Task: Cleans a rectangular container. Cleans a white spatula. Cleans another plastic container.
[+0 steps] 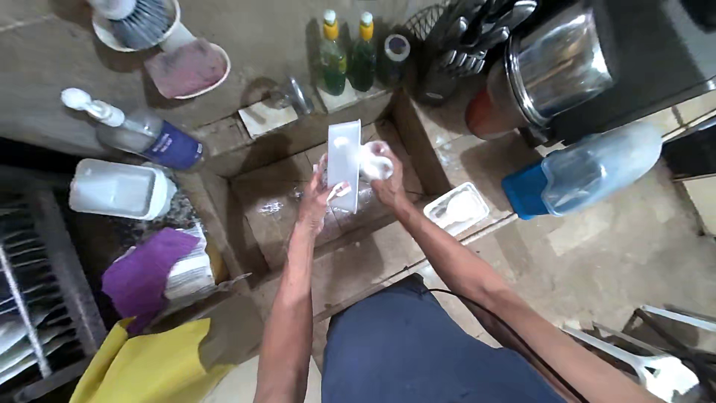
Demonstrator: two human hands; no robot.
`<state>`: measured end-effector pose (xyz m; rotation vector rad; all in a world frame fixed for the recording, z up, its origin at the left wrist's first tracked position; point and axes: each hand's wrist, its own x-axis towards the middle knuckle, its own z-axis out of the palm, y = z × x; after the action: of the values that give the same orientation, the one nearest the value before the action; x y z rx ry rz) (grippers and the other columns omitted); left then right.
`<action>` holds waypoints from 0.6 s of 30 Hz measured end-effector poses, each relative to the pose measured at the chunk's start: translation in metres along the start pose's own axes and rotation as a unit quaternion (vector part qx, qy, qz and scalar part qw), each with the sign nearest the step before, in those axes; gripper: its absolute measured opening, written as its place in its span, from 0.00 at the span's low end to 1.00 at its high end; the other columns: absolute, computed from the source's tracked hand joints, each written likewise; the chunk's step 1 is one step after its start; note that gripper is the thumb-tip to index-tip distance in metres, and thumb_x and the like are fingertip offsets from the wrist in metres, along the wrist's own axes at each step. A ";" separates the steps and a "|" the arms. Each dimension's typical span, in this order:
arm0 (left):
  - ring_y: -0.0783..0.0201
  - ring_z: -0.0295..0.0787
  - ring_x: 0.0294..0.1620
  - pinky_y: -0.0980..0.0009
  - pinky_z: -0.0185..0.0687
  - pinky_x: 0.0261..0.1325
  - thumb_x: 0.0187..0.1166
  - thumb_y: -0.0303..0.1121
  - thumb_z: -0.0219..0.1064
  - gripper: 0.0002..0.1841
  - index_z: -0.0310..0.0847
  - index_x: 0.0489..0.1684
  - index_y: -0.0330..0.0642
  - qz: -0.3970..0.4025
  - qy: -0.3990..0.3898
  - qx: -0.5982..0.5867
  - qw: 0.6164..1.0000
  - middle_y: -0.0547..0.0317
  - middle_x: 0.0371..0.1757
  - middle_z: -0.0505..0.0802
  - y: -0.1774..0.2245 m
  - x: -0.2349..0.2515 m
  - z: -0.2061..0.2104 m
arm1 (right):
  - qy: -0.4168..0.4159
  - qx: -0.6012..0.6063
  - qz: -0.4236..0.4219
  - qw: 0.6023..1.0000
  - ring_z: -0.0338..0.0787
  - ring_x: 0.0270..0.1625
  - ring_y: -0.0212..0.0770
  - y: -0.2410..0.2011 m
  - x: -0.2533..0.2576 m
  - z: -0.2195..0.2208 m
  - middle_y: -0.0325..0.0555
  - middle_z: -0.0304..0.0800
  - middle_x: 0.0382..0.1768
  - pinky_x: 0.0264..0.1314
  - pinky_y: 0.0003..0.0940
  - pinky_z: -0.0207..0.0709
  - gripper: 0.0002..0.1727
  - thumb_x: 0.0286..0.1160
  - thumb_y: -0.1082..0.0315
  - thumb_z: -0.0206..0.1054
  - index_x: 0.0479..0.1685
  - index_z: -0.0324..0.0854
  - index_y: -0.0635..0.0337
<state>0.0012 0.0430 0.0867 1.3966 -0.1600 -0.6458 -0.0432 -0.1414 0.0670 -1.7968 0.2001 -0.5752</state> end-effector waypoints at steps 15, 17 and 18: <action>0.66 0.89 0.57 0.62 0.89 0.59 0.94 0.48 0.44 0.20 0.74 0.72 0.51 -0.076 0.053 -0.256 0.962 0.61 0.56 0.91 -0.019 -0.017 0.011 | -0.202 -0.243 -0.108 0.942 0.85 0.71 0.58 -0.025 0.010 0.044 0.63 0.81 0.73 0.71 0.53 0.81 0.21 0.69 0.71 0.72 0.63 0.87 0.67; 0.66 0.91 0.51 0.63 0.90 0.53 0.94 0.50 0.42 0.21 0.77 0.67 0.51 -0.079 0.077 -0.283 0.953 0.61 0.51 0.93 -0.019 -0.009 0.012 | -0.244 -0.248 -0.070 0.935 0.89 0.64 0.59 -0.032 0.004 0.036 0.64 0.83 0.69 0.65 0.55 0.84 0.24 0.64 0.70 0.76 0.64 0.85 0.66; 0.66 0.92 0.45 0.64 0.91 0.47 0.94 0.51 0.39 0.23 0.78 0.63 0.51 -0.078 0.084 -0.299 0.947 0.61 0.46 0.93 -0.021 -0.006 0.012 | -0.295 -0.257 -0.060 0.918 0.90 0.60 0.59 -0.034 -0.003 0.028 0.63 0.85 0.65 0.62 0.56 0.85 0.23 0.63 0.69 0.78 0.61 0.86 0.65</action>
<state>-0.0160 0.0347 0.0710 0.8720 0.2704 -0.6333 -0.0374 -0.1056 0.0927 -2.4230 -0.1966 -0.0308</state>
